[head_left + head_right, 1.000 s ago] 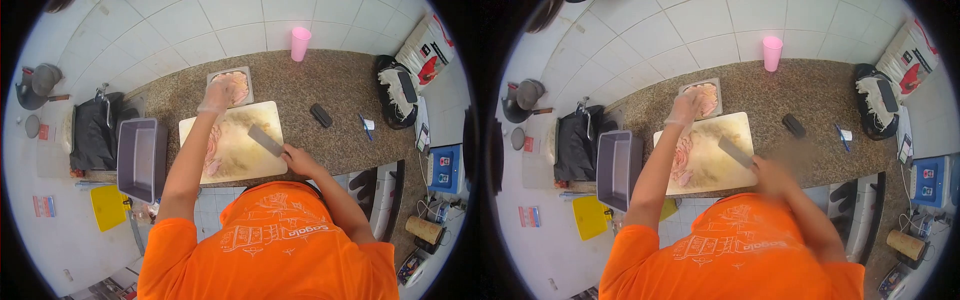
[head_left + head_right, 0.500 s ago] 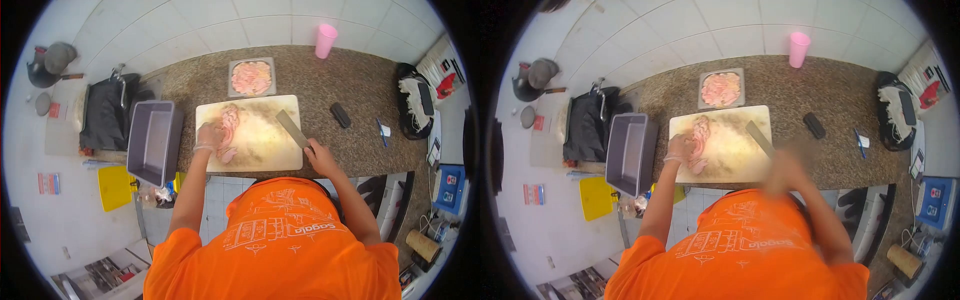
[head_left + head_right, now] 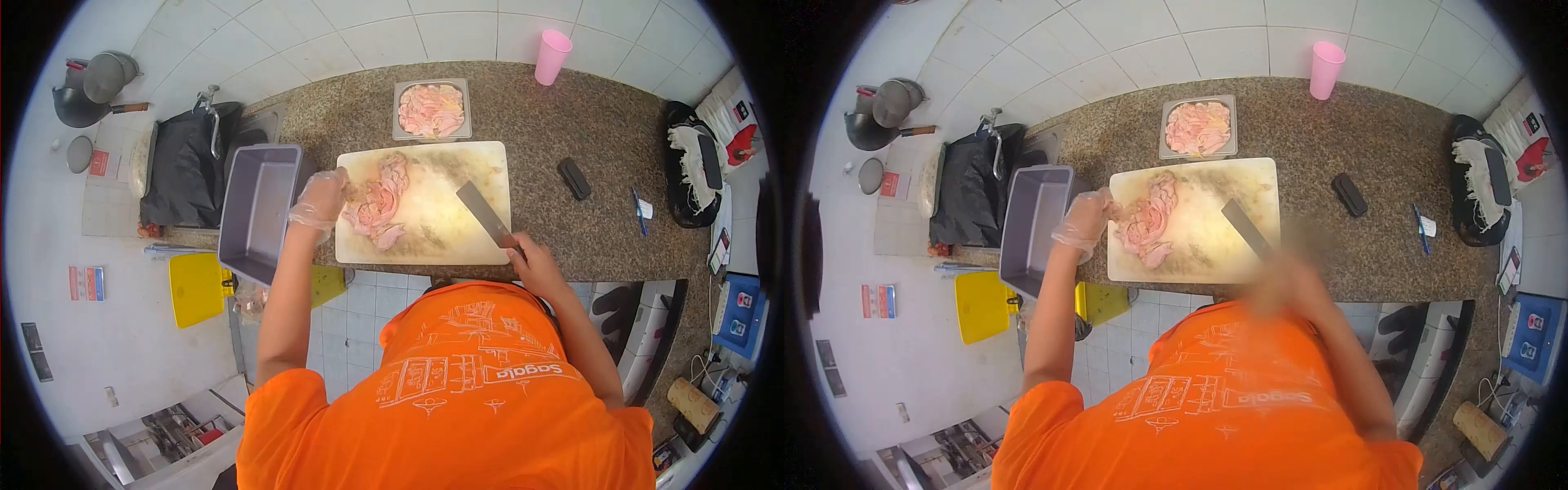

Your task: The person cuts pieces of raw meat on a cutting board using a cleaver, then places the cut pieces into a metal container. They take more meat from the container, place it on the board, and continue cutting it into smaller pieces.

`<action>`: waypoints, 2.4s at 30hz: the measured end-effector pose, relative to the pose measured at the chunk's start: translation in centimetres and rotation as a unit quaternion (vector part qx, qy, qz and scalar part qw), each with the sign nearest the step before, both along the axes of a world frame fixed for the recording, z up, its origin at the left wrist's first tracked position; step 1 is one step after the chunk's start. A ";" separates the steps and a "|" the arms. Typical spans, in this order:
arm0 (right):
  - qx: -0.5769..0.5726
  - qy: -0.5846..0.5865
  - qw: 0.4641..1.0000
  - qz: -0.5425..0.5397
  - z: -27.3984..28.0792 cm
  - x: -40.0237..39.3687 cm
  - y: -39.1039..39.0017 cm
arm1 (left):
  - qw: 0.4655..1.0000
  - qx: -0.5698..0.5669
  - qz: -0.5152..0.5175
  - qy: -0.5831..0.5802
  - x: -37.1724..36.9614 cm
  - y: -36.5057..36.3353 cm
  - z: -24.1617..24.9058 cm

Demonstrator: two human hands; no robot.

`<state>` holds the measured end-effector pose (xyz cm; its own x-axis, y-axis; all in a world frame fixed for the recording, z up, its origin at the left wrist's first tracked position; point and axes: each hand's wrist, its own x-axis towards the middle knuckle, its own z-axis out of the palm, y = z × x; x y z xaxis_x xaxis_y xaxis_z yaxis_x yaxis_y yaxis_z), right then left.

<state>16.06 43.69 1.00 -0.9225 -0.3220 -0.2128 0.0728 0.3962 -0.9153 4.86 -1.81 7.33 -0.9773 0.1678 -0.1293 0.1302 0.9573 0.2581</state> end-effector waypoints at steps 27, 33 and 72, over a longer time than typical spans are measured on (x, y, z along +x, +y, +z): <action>0.343 -0.023 0.939 0.026 -0.7 1.1 -4.0 | 0.907 0.326 0.265 0.015 7.6 16.5 -15.5; 0.349 0.026 0.934 0.073 -5.0 0.6 -6.3 | 0.964 0.189 0.047 0.181 8.6 15.9 -16.9; 0.356 -0.038 0.929 0.093 -2.6 4.9 -3.5 | 0.978 0.153 0.057 0.126 11.7 18.2 -17.2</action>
